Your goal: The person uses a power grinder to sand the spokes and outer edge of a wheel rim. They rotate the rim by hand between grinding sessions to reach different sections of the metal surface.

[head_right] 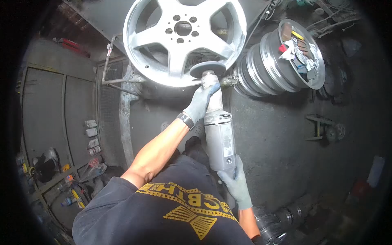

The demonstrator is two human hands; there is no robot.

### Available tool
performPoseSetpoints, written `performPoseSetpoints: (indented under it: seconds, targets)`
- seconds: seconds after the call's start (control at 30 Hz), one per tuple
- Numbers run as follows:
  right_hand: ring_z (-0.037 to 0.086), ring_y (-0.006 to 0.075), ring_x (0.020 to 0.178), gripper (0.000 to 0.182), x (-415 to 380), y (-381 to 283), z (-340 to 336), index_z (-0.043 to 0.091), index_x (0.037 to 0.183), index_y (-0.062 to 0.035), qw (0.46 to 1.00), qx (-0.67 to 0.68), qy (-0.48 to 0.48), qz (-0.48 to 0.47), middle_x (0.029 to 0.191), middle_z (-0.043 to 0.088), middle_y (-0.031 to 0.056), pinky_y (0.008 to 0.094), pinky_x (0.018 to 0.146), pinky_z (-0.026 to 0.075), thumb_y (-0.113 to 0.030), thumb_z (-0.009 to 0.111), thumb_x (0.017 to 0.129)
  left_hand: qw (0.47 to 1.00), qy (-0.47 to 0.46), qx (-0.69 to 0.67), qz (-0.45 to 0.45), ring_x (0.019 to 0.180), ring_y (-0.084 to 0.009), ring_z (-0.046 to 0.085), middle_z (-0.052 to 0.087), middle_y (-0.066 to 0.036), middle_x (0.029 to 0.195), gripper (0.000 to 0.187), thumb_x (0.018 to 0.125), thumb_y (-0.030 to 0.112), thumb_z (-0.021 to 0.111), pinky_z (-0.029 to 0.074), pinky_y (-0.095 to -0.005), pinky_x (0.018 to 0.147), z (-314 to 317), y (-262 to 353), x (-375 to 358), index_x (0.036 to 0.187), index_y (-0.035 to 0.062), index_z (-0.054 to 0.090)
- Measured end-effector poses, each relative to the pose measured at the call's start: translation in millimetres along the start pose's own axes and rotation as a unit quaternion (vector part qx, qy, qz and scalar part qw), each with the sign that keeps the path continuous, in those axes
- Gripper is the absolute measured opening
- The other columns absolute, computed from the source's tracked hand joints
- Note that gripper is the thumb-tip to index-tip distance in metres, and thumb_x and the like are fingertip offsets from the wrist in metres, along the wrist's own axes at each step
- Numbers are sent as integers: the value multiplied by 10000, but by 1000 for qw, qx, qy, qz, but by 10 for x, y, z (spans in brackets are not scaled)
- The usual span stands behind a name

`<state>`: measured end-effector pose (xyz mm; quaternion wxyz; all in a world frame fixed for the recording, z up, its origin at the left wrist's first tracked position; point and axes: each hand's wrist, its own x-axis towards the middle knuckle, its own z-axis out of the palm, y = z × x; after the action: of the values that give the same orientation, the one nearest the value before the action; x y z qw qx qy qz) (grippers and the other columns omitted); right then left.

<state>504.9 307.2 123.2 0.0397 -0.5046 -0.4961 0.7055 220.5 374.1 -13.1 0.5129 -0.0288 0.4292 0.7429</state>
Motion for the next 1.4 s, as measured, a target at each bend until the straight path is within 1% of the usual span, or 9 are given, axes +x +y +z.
performPoseSetpoints:
  seconds: [0.17, 0.2, 0.33, 0.4, 0.7, 1.03, 1.1, 1.17, 1.4]
  targets:
    - [623, 131, 892, 850, -117, -126, 386, 261, 1607, -23, 997, -70, 23, -6, 1347, 569, 149, 261, 671, 533, -68, 751, 915, 1000, 14, 3, -27, 914, -139, 678, 695, -53, 1060, 385, 959, 222, 751, 547, -297, 784, -261, 147, -149, 1255, 1, 643]
    - [643, 188, 1034, 863, -132, -89, 435, 267, 1605, -17, 996, -92, 14, -16, 1382, 560, 171, 303, 837, 557, -97, 768, 908, 999, 21, -3, -30, 904, -146, 686, 699, -58, 1052, 399, 961, 234, 753, 554, -304, 780, -361, 145, -149, 1265, 0, 642]
    - [586, 266, 1269, 890, -152, 148, 743, 265, 1608, -1, 995, -82, 3, -63, 1449, 532, 206, 378, 1065, 488, -138, 788, 900, 999, 2, -9, -48, 905, -152, 689, 701, -73, 1061, 440, 954, 259, 769, 558, -304, 785, -766, 312, -260, 1269, -19, 637]
    - [464, 307, 1437, 898, -192, 166, 992, 268, 1605, 21, 1000, -17, -7, -12, 1513, 493, 232, 419, 1199, 364, -159, 792, 897, 999, 13, 3, -39, 909, -156, 690, 701, -81, 1064, 457, 950, 271, 774, 558, -306, 789, -936, 483, -350, 1265, -30, 634]
    - [502, 273, 1417, 871, -39, 289, 1469, 309, 1600, 37, 996, -39, -47, -67, 1523, 506, 220, 388, 1178, 392, -164, 799, 908, 996, 62, 65, 6, 931, -177, 691, 693, -91, 1070, 473, 937, 277, 778, 567, -331, 816, -1374, 1127, -591, 1246, -46, 624]
    - [553, 264, 1367, 863, -172, 202, 627, 351, 1603, -16, 996, -89, 10, -7, 1476, 576, 198, 383, 1153, 422, -139, 816, 886, 999, 21, 17, -44, 950, -191, 685, 679, -74, 1096, 480, 950, 263, 766, 576, -356, 837, -702, 372, -462, 1317, 5, 594]
    - [558, 270, 1366, 872, -170, 285, 363, 354, 1600, -12, 987, -138, 36, -73, 1487, 568, 208, 389, 1152, 427, -133, 822, 874, 998, 19, -15, -60, 935, -194, 690, 684, -85, 1100, 472, 947, 261, 773, 584, -359, 822, -491, 148, -338, 1302, 7, 594]
    - [548, 276, 1378, 877, -160, 208, 208, 353, 1599, -4, 985, -154, 49, -62, 1493, 560, 214, 398, 1154, 427, -133, 824, 870, 998, 16, -16, -51, 859, -202, 710, 688, -83, 1008, 363, 948, 246, 768, 609, -367, 754, -293, 26, -234, 1213, 46, 622]
    - [543, 286, 1387, 906, -175, 173, 110, 329, 1602, 19, 986, -139, 57, -71, 1503, 552, 229, 403, 1154, 432, -130, 831, 863, 997, 20, -41, -60, 859, -194, 706, 684, -79, 1010, 421, 945, 275, 786, 612, -367, 750, -200, -78, -220, 1240, 42, 598]
